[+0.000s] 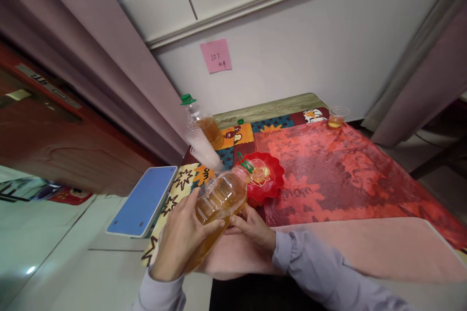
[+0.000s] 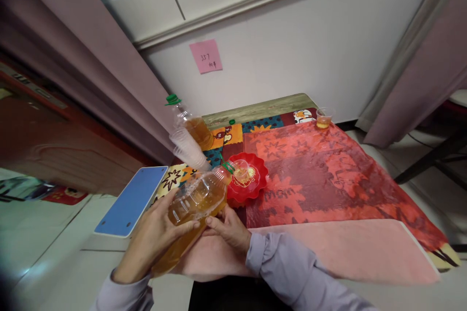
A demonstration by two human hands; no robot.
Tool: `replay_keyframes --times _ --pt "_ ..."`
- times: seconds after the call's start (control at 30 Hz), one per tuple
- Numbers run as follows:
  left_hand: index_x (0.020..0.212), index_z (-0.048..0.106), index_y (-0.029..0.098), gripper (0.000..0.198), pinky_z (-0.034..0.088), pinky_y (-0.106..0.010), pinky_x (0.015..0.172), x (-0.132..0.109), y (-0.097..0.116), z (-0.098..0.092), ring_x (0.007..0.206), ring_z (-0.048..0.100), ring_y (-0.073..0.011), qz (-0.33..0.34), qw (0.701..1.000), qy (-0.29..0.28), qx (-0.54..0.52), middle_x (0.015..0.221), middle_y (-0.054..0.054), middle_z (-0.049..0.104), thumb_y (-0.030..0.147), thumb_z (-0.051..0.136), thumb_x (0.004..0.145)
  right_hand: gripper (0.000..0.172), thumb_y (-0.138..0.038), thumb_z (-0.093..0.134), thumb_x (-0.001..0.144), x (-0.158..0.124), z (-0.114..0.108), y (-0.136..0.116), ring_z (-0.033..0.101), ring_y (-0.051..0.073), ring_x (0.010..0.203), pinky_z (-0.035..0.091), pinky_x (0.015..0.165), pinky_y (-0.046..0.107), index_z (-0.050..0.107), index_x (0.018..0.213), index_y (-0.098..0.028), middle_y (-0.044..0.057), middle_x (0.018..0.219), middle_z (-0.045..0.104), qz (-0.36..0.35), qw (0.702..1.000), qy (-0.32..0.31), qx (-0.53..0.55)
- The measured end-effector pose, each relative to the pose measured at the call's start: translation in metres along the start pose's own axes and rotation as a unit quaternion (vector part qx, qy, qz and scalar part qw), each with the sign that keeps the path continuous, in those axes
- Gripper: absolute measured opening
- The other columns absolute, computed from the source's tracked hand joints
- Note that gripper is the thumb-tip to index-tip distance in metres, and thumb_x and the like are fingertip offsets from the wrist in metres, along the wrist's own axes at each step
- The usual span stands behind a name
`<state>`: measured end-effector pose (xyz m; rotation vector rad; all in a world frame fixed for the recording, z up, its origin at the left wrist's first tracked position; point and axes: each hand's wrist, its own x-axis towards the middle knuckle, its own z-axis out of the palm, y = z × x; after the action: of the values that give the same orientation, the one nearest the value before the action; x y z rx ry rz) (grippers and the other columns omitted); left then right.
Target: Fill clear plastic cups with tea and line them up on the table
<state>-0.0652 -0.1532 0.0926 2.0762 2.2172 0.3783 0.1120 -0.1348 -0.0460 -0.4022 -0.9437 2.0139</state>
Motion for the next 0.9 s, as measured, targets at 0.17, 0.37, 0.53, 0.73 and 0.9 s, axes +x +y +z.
replay_keyframes --times 0.17,0.37,0.53,0.73,0.9 --pt "0.148 0.056 0.016 0.097 0.052 -0.055 0.112 -0.0015 -0.0005 0.0008 0.131 0.066 -0.0382 0.008 1.000 0.011 -0.006 0.144 -0.020 0.067 0.063 0.083 0.068 0.066 -0.061 0.081 0.086 -0.0002 -0.0001 0.0009 0.072 0.028 0.119 0.064 0.094 0.046 0.056 0.135 -0.026 0.010 0.136 0.070 0.004 1.000 0.002 0.003" --pt "0.147 0.057 0.014 0.098 0.050 -0.055 0.115 -0.0005 0.0019 -0.0010 0.134 0.064 -0.0393 -0.009 1.000 0.001 -0.008 0.145 -0.021 0.067 0.064 0.083 0.067 0.066 -0.060 0.083 0.085 -0.0001 0.0001 -0.0009 0.071 0.027 0.120 0.063 0.096 0.046 0.056 0.135 -0.026 0.010 0.135 0.070 0.004 1.000 0.008 0.004" --pt "0.146 0.058 0.014 0.098 0.051 -0.055 0.114 0.0002 0.0043 -0.0031 0.132 0.066 -0.0383 -0.009 1.000 0.001 -0.013 0.144 -0.021 0.067 0.063 0.084 0.066 0.070 -0.062 0.084 0.083 -0.0003 -0.0004 -0.0007 0.073 0.028 0.116 0.064 0.094 0.049 0.054 0.136 -0.026 0.011 0.134 0.070 0.011 1.000 0.004 0.009" --pt "0.146 0.058 0.015 0.094 0.052 -0.054 0.113 0.0004 0.0055 -0.0043 0.131 0.066 -0.0373 -0.006 1.000 -0.002 -0.012 0.143 -0.020 0.068 0.060 0.083 0.068 0.069 -0.061 0.084 0.083 -0.0007 0.0013 -0.0030 0.073 0.027 0.116 0.064 0.094 0.046 0.055 0.134 -0.025 0.011 0.135 0.070 0.013 1.000 0.004 0.014" --pt "0.146 0.058 0.014 0.095 0.051 -0.053 0.113 -0.0003 0.0042 -0.0032 0.132 0.065 -0.0372 -0.009 1.000 -0.001 -0.008 0.143 -0.020 0.068 0.063 0.082 0.068 0.069 -0.061 0.084 0.083 -0.0008 0.0016 -0.0031 0.074 0.026 0.116 0.064 0.094 0.045 0.055 0.134 -0.025 0.010 0.135 0.071 0.009 1.000 0.002 0.019"
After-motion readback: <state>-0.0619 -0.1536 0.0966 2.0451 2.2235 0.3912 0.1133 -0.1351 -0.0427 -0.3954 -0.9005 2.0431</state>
